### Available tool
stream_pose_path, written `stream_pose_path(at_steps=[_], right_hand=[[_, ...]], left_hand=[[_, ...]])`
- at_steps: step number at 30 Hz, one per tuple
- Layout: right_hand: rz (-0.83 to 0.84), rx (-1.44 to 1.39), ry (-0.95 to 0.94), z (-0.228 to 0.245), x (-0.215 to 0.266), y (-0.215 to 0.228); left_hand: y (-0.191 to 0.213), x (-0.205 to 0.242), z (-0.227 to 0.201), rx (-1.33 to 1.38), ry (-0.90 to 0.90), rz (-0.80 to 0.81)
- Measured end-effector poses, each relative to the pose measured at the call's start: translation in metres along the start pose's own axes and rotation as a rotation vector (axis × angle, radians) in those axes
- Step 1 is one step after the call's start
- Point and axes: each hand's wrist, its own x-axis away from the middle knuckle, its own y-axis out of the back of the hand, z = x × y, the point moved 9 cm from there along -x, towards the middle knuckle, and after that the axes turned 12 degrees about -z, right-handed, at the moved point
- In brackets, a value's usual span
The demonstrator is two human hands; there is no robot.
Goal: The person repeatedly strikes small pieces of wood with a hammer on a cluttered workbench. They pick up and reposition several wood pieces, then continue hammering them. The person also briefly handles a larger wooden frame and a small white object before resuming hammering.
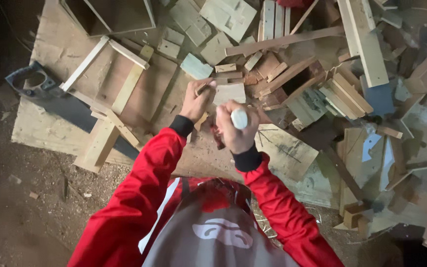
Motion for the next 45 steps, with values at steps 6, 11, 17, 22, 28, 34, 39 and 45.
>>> stream_pose_path(at_steps=[6, 11, 17, 22, 28, 34, 39, 45], right_hand=[[0.016, -0.129, 0.042, 0.013, -0.018, -0.012], [0.022, 0.171, 0.218, 0.026, -0.016, -0.02], [-0.053, 0.205, 0.368, 0.035, -0.012, -0.025], [-0.155, 0.085, 0.405, 0.042, -0.023, -0.017], [-0.083, -0.16, 0.127, 0.036, -0.044, -0.004], [-0.108, -0.181, 0.007, 0.025, -0.016, 0.007], [-0.106, -0.114, 0.079, 0.016, -0.02, -0.005], [-0.097, -0.168, -0.033, -0.002, -0.044, -0.019]], left_hand=[[-0.006, -0.012, 0.015, 0.055, 0.079, -0.045], [-0.011, -0.016, 0.01, -0.014, -0.064, -0.055], [-0.014, -0.02, 0.006, -0.019, -0.045, -0.051], [-0.029, 0.003, -0.01, -0.046, -0.197, 0.027], [-0.011, -0.008, 0.006, 0.102, 0.06, -0.1], [0.014, -0.022, 0.012, 0.265, 0.056, -0.171], [0.023, -0.018, 0.015, 0.37, 0.123, -0.155], [0.019, -0.017, 0.002, 0.174, 0.004, -0.197]])
